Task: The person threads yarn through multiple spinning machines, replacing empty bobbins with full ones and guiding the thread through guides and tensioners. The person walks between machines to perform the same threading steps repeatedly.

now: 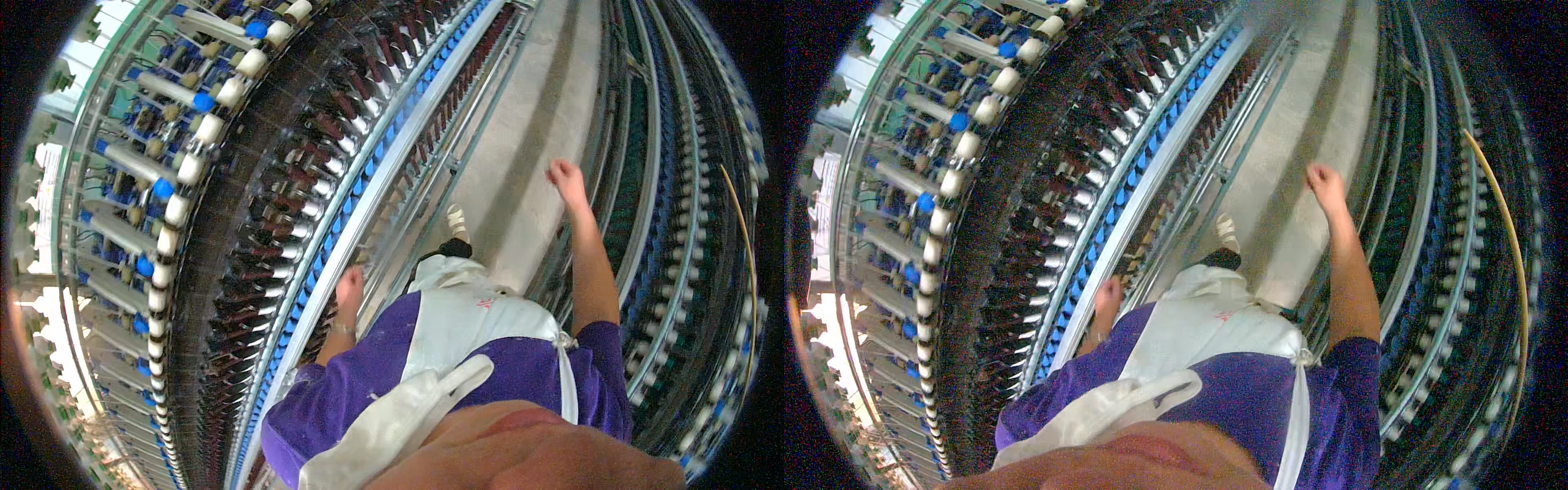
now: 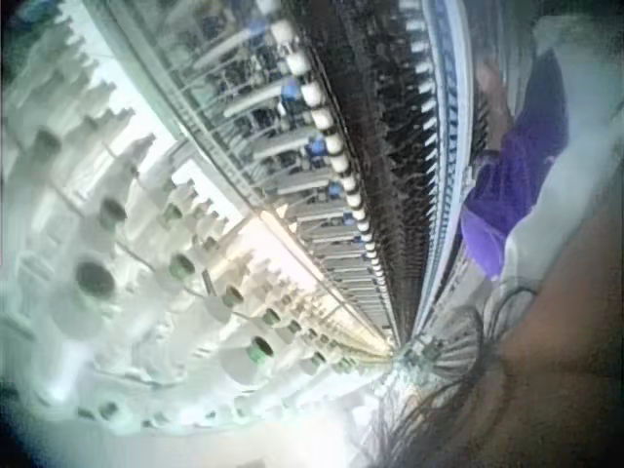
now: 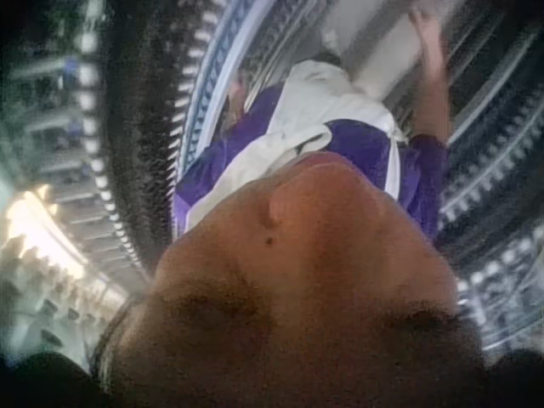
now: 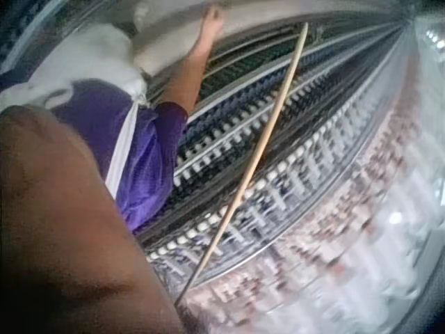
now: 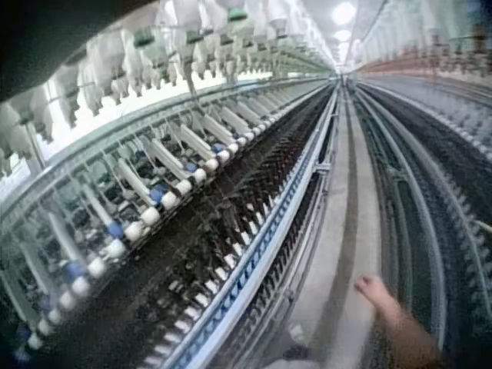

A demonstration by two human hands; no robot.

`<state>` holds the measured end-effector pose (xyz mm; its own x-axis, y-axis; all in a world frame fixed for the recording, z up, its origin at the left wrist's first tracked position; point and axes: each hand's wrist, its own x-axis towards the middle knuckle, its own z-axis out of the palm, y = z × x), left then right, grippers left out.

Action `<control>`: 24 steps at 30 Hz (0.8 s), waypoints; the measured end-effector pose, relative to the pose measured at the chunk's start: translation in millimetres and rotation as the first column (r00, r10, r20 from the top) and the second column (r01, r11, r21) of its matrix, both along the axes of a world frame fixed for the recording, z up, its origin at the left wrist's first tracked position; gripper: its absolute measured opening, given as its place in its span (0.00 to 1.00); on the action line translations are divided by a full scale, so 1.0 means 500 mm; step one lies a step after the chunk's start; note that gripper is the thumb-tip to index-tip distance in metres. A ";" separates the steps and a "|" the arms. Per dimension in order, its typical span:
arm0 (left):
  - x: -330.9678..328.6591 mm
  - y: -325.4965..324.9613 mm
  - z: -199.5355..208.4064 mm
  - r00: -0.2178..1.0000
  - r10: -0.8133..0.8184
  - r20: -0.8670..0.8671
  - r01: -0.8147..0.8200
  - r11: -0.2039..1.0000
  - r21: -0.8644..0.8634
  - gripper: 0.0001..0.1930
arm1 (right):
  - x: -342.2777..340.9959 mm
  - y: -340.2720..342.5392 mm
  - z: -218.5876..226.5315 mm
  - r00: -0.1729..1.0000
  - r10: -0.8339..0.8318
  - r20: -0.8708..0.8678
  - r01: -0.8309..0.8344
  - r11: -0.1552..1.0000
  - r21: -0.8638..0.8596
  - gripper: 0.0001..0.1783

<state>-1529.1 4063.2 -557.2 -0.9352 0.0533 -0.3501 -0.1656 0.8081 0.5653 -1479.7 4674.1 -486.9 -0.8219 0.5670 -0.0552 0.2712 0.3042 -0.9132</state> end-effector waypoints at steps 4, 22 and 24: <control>-0.386 0.380 0.178 0.896 0.082 -0.437 0.138 0.883 0.448 0.12 | -0.338 0.017 0.101 0.962 0.175 -0.209 -0.228 0.936 -0.269 0.11; -0.983 0.811 0.481 0.166 -0.024 -0.986 -0.600 0.791 -0.120 0.10 | -0.857 0.677 -0.002 0.804 0.547 0.233 -0.407 0.792 -0.456 0.15; -0.977 0.813 0.498 0.213 -0.005 -0.977 -0.665 0.732 -0.149 0.08 | -0.928 0.712 0.001 0.761 0.612 0.214 -0.469 0.748 -0.470 0.15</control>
<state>-2017.6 4469.9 -308.2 -0.4850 -0.1946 0.8526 -0.1677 0.9775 0.1278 -1943.9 5030.0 -486.5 -0.8669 -0.0934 -0.4896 0.4726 0.1578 -0.8670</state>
